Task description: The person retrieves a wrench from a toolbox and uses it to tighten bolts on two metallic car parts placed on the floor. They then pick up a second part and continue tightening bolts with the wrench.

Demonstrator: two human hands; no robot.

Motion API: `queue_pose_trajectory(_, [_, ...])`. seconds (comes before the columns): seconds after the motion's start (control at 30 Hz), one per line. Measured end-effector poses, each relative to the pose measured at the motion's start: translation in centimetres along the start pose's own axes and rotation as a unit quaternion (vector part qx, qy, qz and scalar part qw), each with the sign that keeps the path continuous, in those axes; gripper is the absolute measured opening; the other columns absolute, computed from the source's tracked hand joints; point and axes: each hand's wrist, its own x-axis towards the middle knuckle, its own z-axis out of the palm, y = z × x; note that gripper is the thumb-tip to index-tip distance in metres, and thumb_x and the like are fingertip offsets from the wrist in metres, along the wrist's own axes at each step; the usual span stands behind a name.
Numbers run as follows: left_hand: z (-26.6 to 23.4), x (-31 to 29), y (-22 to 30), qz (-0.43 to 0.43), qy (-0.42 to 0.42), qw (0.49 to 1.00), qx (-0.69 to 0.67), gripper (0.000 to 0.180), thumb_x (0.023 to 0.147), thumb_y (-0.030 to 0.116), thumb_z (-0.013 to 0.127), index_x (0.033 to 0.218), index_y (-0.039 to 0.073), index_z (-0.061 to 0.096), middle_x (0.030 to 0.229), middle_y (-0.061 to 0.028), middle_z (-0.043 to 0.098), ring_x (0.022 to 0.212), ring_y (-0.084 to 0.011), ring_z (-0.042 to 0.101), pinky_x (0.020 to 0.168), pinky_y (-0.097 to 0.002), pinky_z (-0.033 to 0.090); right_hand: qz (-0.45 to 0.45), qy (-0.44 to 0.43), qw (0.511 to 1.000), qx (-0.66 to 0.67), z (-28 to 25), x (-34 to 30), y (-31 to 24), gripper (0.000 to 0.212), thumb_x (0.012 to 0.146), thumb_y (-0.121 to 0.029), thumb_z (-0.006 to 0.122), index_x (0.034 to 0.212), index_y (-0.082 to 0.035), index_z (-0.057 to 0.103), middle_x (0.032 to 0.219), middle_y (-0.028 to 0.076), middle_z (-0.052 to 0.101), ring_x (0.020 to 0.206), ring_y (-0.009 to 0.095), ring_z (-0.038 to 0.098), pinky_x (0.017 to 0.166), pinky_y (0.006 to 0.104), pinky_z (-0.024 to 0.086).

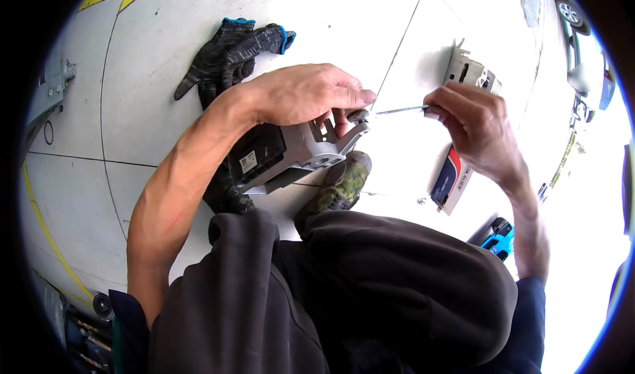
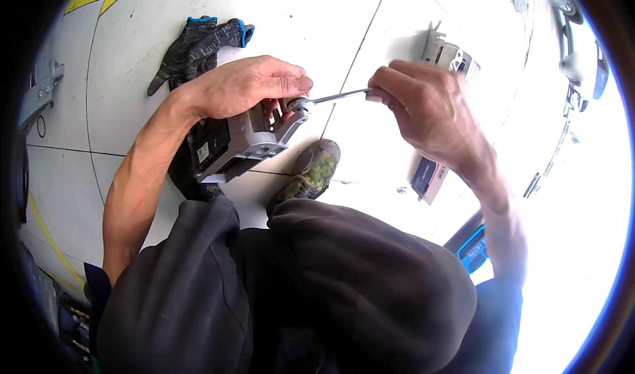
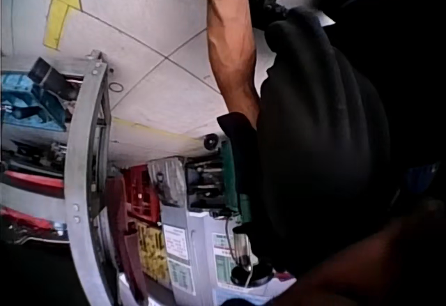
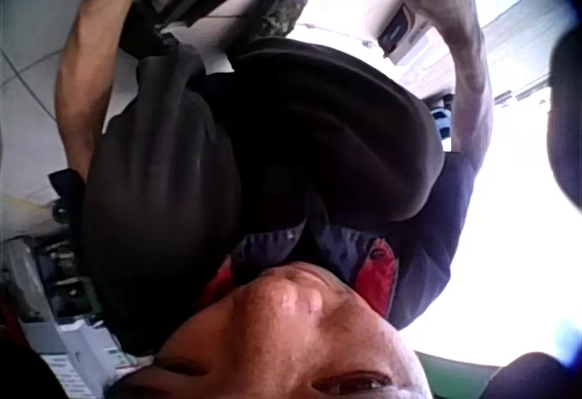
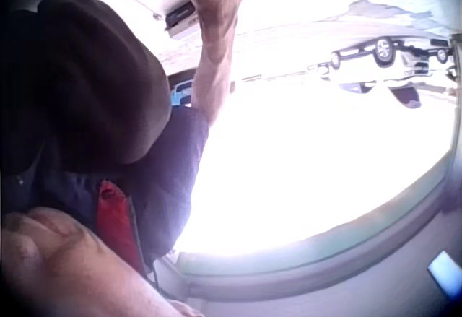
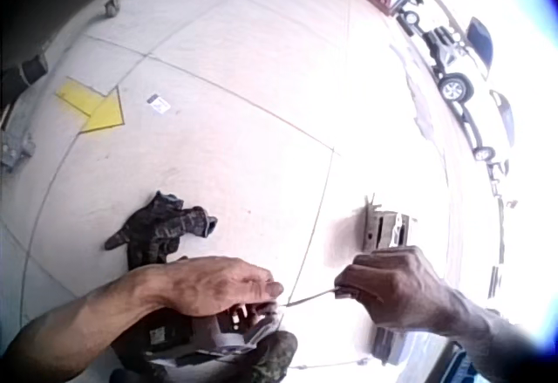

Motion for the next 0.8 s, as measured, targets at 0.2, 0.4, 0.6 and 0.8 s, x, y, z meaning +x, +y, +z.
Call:
queue_pose_trajectory(0.2, [-0.1,-0.2,1.1,0.052,0.006,0.998,0.016,0.042,0.113,0.044,0.048,0.126,0.009,0.069,0.094,-0.0031,0.067,0.089,-0.0126,0.066,0.086,-0.0308,0.052,0.23,0.007,0.759,0.609,22.5,-3.3,-8.4,0.039,0.116,-0.036,0.046,0.112,0.0,0.063,0.099,0.002,0.068,0.1,0.011,0.059,0.095,0.0313,0.049])
queue_pose_trajectory(0.4, [-0.6,-1.0,1.1,0.018,0.054,0.997,0.048,0.048,0.112,0.053,0.048,0.117,0.01,0.07,0.092,-0.0002,0.066,0.085,-0.0121,0.066,0.084,-0.0311,0.053,0.249,0.136,0.689,0.667,20.2,-6.8,-8.0,0.041,0.113,-0.043,0.052,0.121,-0.004,0.063,0.084,0.0,0.058,0.081,0.01,0.054,0.077,0.0281,0.046])
queue_pose_trajectory(0.6, [-0.1,-0.2,0.8,0.006,0.025,1.0,-0.012,0.047,0.11,0.052,0.053,0.109,0.007,0.067,0.09,0.0017,0.065,0.084,-0.0082,0.064,0.083,-0.028,0.052,0.076,0.146,0.986,0.007,3.8,-5.7,-0.2,0.007,0.098,-0.012,0.071,0.105,-0.01,0.071,0.082,0.003,0.065,0.07,0.017,0.056,0.064,0.0355,0.047])
queue_pose_trajectory(0.8, [-0.1,0.6,0.2,-0.007,0.016,1.0,0.016,0.047,0.112,0.049,0.05,0.108,0.006,0.068,0.088,0.0011,0.065,0.086,-0.0085,0.063,0.085,-0.027,0.051,-0.15,0.09,0.94,-0.293,-3.1,1.5,-0.9,0.025,0.084,-0.005,0.082,0.104,-0.016,0.072,0.083,0.001,0.062,0.078,0.016,0.057,0.072,0.0339,0.049])
